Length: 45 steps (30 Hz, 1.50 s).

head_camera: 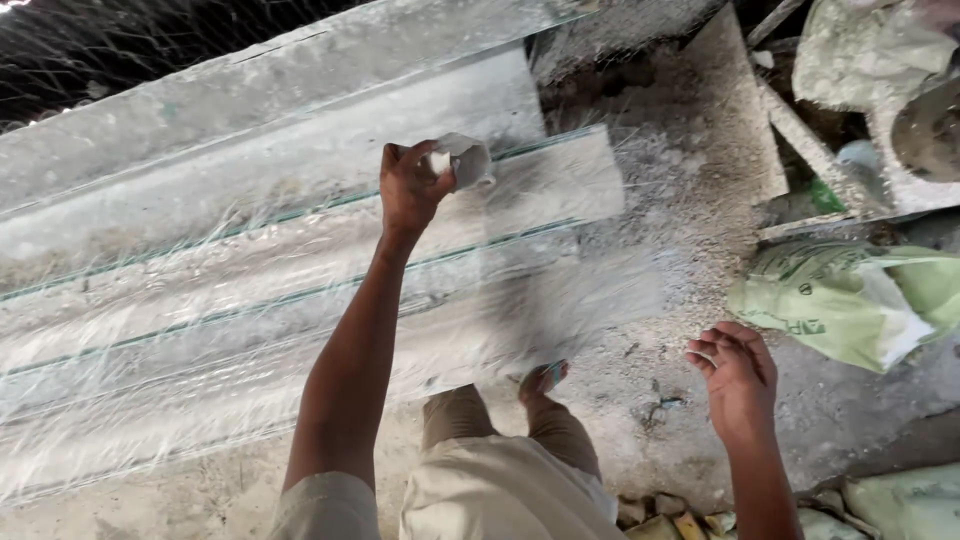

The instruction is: Applying fiber reinforcement and plaster mixture to a long architectural mold to create a decorative molding.

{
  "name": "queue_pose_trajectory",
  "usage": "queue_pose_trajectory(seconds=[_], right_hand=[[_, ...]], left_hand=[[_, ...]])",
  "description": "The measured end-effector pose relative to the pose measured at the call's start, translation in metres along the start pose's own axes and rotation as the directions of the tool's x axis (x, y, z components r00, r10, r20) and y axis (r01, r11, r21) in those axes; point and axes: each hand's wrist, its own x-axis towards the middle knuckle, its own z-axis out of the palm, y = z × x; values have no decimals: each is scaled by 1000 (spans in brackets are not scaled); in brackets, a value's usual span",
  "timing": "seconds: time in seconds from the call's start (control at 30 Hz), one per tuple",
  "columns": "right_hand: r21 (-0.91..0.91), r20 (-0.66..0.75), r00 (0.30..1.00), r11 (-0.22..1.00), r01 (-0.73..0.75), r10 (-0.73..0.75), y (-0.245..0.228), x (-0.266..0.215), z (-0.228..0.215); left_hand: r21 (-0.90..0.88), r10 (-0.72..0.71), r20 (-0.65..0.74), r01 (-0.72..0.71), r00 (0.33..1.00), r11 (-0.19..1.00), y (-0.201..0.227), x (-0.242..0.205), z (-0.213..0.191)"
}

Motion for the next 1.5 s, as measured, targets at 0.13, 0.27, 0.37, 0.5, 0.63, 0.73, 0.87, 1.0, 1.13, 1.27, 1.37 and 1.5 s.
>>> queue_pose_trajectory(seconds=[0.13, 0.27, 0.37, 0.5, 0.63, 0.73, 0.87, 1.0, 1.13, 1.27, 1.37, 1.5], right_hand=[[27, 1, 1000, 999, -30, 30, -2, 27, -21], [66, 14, 998, 996, -59, 58, 5, 37, -28], [59, 15, 995, 993, -101, 100, 1, 45, -32], [50, 62, 993, 993, -108, 105, -2, 53, -38], [37, 100, 988, 992, -119, 115, 4, 63, -35], [27, 118, 984, 991, -134, 130, 10, 68, -21], [-27, 139, 979, 989, -144, 147, 15, 67, 11], [-66, 180, 972, 988, -143, 153, 32, 55, 50], [-89, 251, 954, 985, -149, 167, 65, 34, 107], [-158, 293, 938, 977, -144, 186, 118, 6, 185], [-168, 350, 918, 977, -134, 186, 166, -38, 260], [-184, 433, 876, 973, -143, 210, 240, -97, 391]], left_hand=[[-62, -38, 10, 39, 999, 997, 37, 7, 53], [-136, -134, 85, 145, 987, 980, 82, 8, 93], [-125, -238, 138, 255, 961, 959, 107, 6, 117], [-106, -148, 48, 153, 988, 983, 116, -11, 135], [-53, -195, -28, 193, 980, 980, 120, -31, 115], [-57, -235, -63, 232, 970, 971, 114, -41, 86], [-38, -328, -78, 326, 941, 945, 89, -60, 25], [-32, -265, -203, 264, 943, 964, 39, -82, -53], [143, -209, -318, 265, 925, 954, -13, -108, -149], [244, -201, -385, 310, 901, 919, -86, -133, -251], [271, -149, -433, 286, 889, 919, -151, -158, -328], [206, -239, -501, 383, 832, 901, -222, -179, -422]])
